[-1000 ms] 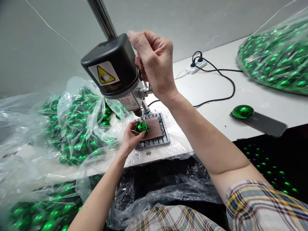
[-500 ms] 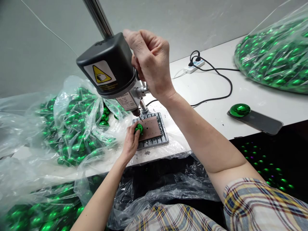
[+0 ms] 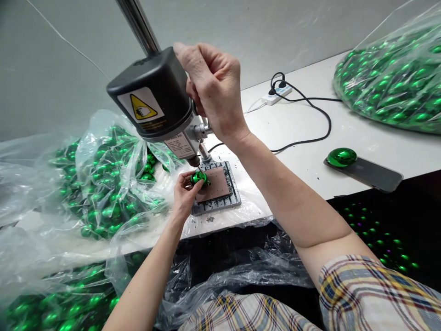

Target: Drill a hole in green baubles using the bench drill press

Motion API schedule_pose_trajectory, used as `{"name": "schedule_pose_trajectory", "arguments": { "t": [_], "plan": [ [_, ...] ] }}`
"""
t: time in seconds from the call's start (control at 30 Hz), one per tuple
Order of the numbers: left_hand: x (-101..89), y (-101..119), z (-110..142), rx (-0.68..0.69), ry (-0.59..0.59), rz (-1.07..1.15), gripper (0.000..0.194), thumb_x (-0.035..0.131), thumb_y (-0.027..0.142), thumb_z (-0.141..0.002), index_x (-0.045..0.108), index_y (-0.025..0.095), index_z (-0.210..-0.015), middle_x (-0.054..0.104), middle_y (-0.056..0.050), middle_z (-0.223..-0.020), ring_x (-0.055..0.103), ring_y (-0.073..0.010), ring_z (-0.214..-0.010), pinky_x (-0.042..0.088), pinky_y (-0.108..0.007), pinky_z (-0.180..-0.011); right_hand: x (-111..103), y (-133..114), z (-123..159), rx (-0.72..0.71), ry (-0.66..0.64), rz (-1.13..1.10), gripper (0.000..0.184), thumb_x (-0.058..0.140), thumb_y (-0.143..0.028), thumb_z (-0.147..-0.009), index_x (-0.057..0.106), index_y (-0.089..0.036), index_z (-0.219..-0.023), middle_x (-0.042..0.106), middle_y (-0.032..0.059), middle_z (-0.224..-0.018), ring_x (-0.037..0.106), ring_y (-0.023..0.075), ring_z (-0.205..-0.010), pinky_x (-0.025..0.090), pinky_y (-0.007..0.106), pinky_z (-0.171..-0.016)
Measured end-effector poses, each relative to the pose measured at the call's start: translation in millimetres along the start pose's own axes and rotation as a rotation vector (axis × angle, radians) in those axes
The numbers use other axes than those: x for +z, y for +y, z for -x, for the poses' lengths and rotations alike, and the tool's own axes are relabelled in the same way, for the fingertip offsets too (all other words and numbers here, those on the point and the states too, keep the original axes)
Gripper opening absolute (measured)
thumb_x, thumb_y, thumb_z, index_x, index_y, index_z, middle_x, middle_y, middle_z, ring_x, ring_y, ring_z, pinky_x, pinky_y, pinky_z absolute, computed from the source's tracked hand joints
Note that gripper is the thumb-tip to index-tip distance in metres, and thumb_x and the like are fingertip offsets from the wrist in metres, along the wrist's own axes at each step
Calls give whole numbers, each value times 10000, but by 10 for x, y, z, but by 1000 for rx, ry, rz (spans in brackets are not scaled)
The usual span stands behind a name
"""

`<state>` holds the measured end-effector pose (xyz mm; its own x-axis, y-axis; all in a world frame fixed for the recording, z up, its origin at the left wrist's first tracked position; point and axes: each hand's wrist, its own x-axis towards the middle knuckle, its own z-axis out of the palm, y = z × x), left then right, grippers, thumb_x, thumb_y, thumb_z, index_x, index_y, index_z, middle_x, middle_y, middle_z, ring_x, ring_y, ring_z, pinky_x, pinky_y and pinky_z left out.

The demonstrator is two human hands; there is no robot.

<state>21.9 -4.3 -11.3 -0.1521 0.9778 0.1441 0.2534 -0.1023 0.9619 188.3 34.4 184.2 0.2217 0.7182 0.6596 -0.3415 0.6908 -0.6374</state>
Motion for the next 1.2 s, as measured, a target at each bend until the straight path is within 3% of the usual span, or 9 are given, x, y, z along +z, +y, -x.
{"name": "schedule_pose_trajectory", "arguments": {
  "t": [0.27, 0.43, 0.6, 0.73, 0.87, 1.0, 1.2],
  "plan": [
    [25, 14, -20, 199, -24, -224, 388, 740, 208, -708, 668, 196, -1089, 612, -48, -1064, 614, -155, -888, 516, -288, -808, 4, -14, -6, 46, 7, 68, 665, 651, -763, -790, 300, -242, -570, 326, -59, -461, 243, 93, -396, 181, 301, -376],
    [66, -25, 44, 281, -25, -240, 449, 731, 203, -741, 606, 186, -1172, 568, -77, -1161, 615, -200, -1056, 513, -346, -941, 13, -11, 0, 20, 5, -8, 636, 695, -682, -816, 323, -238, -554, 330, -62, -458, 240, 87, -386, 157, 295, -383],
    [125, -98, 93, 372, -35, -241, 465, 711, 165, -747, 599, 193, -1198, 546, -108, -1248, 563, -252, -1239, 474, -412, -1063, 1, -3, 2, 18, -7, 11, 652, 686, -712, -803, 312, -243, -547, 332, -60, -458, 246, 91, -383, 169, 302, -380],
    [178, -135, 169, 356, -39, -159, 459, 698, 201, -807, 580, 183, -1250, 547, -144, -1351, 502, -278, -1348, 404, -456, -1151, -12, 13, -7, 12, -7, 3, 655, 698, -750, -761, 330, -249, -554, 345, -60, -460, 239, 94, -387, 168, 313, -377],
    [248, -157, 237, 222, -55, 18, 426, 679, 339, -887, 571, 202, -1276, 611, -135, -1304, 588, -263, -1255, 486, -418, -1065, -12, 21, -28, -5, -21, -28, 686, 722, -805, -670, 334, -259, -521, 335, -58, -425, 245, 96, -363, 152, 320, -353],
    [316, -163, 239, 95, -26, 187, 496, 769, 360, -801, 566, 198, -1224, 680, -101, -1143, 689, -216, -1033, 568, -343, -900, -10, 17, -39, -28, -14, -49, 686, 747, -796, -636, 338, -261, -504, 342, -57, -414, 249, 97, -347, 148, 321, -337],
    [326, -110, 157, 87, 45, 49, 505, 811, 293, -712, 609, 171, -1159, 697, -85, -1029, 681, -189, -899, 566, -320, -815, -18, 31, -47, -17, -33, -23, 676, 785, -715, -663, 310, -258, -511, 336, -60, -409, 250, 98, -345, 146, 314, -322]
  ]
}}
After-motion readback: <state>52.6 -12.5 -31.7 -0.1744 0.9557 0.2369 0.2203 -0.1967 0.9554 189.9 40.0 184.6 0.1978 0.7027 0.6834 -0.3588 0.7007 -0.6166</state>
